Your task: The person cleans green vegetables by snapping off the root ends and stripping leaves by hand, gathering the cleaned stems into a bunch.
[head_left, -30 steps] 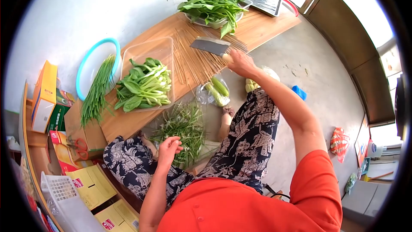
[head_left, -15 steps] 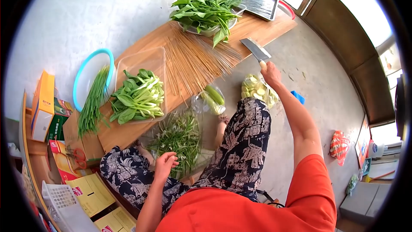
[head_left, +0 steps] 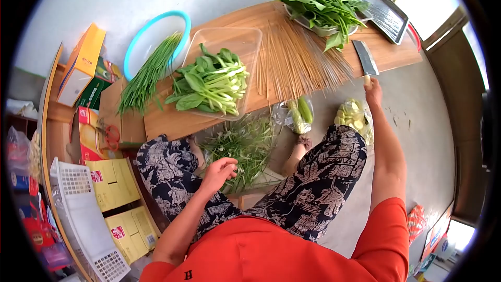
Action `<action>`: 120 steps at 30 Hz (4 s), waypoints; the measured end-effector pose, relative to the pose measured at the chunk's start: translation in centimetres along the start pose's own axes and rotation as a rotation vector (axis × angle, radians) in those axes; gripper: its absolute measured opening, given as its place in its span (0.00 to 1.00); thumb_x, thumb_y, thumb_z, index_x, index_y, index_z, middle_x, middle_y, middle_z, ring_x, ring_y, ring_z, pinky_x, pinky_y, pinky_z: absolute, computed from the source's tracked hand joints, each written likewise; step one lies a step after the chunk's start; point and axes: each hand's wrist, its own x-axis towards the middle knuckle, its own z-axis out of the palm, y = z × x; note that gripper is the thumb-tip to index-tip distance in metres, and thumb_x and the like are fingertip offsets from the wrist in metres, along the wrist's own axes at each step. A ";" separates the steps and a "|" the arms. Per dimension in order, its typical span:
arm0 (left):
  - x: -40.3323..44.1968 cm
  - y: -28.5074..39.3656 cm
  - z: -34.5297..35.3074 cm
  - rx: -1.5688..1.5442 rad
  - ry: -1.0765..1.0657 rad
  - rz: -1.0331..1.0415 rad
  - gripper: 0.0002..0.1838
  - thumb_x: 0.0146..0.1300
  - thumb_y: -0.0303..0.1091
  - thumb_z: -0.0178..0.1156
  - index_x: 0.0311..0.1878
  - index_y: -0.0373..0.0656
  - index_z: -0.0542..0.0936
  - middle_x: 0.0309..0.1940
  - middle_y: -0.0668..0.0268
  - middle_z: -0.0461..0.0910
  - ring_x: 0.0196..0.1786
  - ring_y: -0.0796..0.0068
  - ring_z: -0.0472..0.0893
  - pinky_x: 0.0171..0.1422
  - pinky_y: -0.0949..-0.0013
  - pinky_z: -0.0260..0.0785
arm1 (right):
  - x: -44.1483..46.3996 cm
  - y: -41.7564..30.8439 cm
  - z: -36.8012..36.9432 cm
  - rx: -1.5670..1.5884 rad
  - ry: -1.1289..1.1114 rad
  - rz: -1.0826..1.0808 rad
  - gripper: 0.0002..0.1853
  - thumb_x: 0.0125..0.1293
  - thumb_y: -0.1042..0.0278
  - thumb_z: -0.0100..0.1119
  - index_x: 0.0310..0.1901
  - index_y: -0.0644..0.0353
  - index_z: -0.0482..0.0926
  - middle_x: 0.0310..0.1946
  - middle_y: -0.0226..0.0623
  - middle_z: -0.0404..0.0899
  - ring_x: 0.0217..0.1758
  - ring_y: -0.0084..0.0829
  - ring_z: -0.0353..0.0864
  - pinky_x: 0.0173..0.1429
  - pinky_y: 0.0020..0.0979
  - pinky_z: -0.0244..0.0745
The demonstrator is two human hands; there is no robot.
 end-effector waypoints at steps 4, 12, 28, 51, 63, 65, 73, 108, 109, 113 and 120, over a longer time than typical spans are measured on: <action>0.0 0.8 -0.7 0.045 -0.043 0.049 0.16 0.66 0.34 0.53 0.52 0.34 0.76 0.38 0.64 0.81 0.37 0.77 0.80 0.43 0.74 0.71 | -1.3 -1.8 -1.5 -0.225 0.166 -0.058 0.20 0.60 0.65 0.59 0.54 0.58 0.72 0.50 0.49 0.75 0.54 0.48 0.73 0.57 0.43 0.68; 0.1 5.4 -5.0 0.355 0.035 0.256 0.14 0.60 0.33 0.59 0.48 0.38 0.79 0.36 0.62 0.81 0.35 0.76 0.78 0.43 0.72 0.71 | -7.7 -20.9 -2.9 -0.118 -0.251 -0.737 0.14 0.61 0.69 0.50 0.47 0.58 0.77 0.48 0.43 0.77 0.50 0.46 0.76 0.54 0.41 0.72; 0.4 3.9 -5.5 0.422 0.018 0.340 0.13 0.62 0.30 0.58 0.47 0.34 0.77 0.35 0.62 0.77 0.35 0.74 0.78 0.42 0.72 0.70 | -12.8 -30.7 12.6 -0.568 -0.501 -1.216 0.22 0.66 0.56 0.48 0.60 0.52 0.68 0.66 0.29 0.63 0.73 0.35 0.55 0.67 0.47 0.57; 1.1 3.4 -4.9 0.495 0.229 0.608 0.08 0.61 0.27 0.56 0.42 0.37 0.79 0.38 0.55 0.81 0.39 0.58 0.81 0.44 0.64 0.72 | -15.4 -29.8 4.3 -0.009 -0.609 -0.638 0.17 0.62 0.63 0.51 0.50 0.60 0.77 0.43 0.45 0.81 0.47 0.46 0.79 0.52 0.40 0.73; -1.0 2.2 -4.0 0.637 0.049 0.509 0.11 0.61 0.31 0.56 0.45 0.38 0.79 0.35 0.59 0.76 0.37 0.62 0.78 0.45 0.63 0.69 | -23.0 -31.2 7.1 0.348 -1.134 -0.028 0.16 0.66 0.60 0.54 0.43 0.67 0.77 0.32 0.35 0.80 0.30 0.26 0.83 0.33 0.28 0.77; -1.4 1.2 -4.1 0.740 0.057 0.469 0.12 0.61 0.32 0.57 0.46 0.38 0.79 0.36 0.58 0.77 0.41 0.59 0.78 0.48 0.61 0.69 | -21.6 -29.5 8.0 0.187 -1.049 -0.243 0.14 0.65 0.61 0.54 0.40 0.66 0.78 0.27 0.36 0.81 0.28 0.25 0.82 0.32 0.28 0.76; 2.4 -1.2 -6.3 0.823 0.559 0.447 0.24 0.60 0.38 0.59 0.57 0.37 0.73 0.59 0.52 0.71 0.61 0.54 0.70 0.65 0.58 0.62 | -18.4 -25.2 5.1 0.175 -0.891 -0.038 0.13 0.65 0.61 0.54 0.36 0.64 0.79 0.26 0.34 0.81 0.26 0.24 0.83 0.28 0.25 0.75; 17.9 18.5 -16.4 0.837 0.586 0.874 0.19 0.58 0.27 0.56 0.54 0.36 0.73 0.51 0.51 0.74 0.54 0.50 0.74 0.59 0.56 0.67 | -17.9 -33.4 14.2 0.620 -0.949 0.237 0.25 0.68 0.51 0.50 0.48 0.71 0.69 0.34 0.49 0.79 0.23 0.36 0.83 0.24 0.32 0.77; 20.2 19.0 -17.4 0.846 0.581 0.847 0.19 0.58 0.26 0.54 0.54 0.35 0.73 0.51 0.51 0.74 0.54 0.49 0.74 0.59 0.55 0.67 | -17.8 -33.4 14.5 0.620 -0.942 0.243 0.25 0.68 0.51 0.50 0.48 0.71 0.69 0.34 0.49 0.79 0.23 0.36 0.83 0.24 0.32 0.77; 24.6 20.4 -19.1 0.925 0.735 0.719 0.15 0.58 0.24 0.50 0.50 0.34 0.72 0.52 0.51 0.73 0.55 0.51 0.74 0.58 0.56 0.69 | -17.6 -34.2 15.6 0.602 -0.949 0.265 0.21 0.66 0.54 0.54 0.47 0.68 0.69 0.32 0.46 0.78 0.22 0.35 0.82 0.22 0.31 0.79; 28.6 18.2 -21.9 1.065 0.681 0.244 0.13 0.60 0.26 0.49 0.49 0.38 0.73 0.45 0.49 0.78 0.50 0.48 0.78 0.52 0.50 0.71 | -17.9 -34.2 17.9 0.455 -0.737 -0.013 0.21 0.57 0.62 0.52 0.47 0.72 0.73 0.32 0.51 0.79 0.21 0.39 0.82 0.22 0.35 0.80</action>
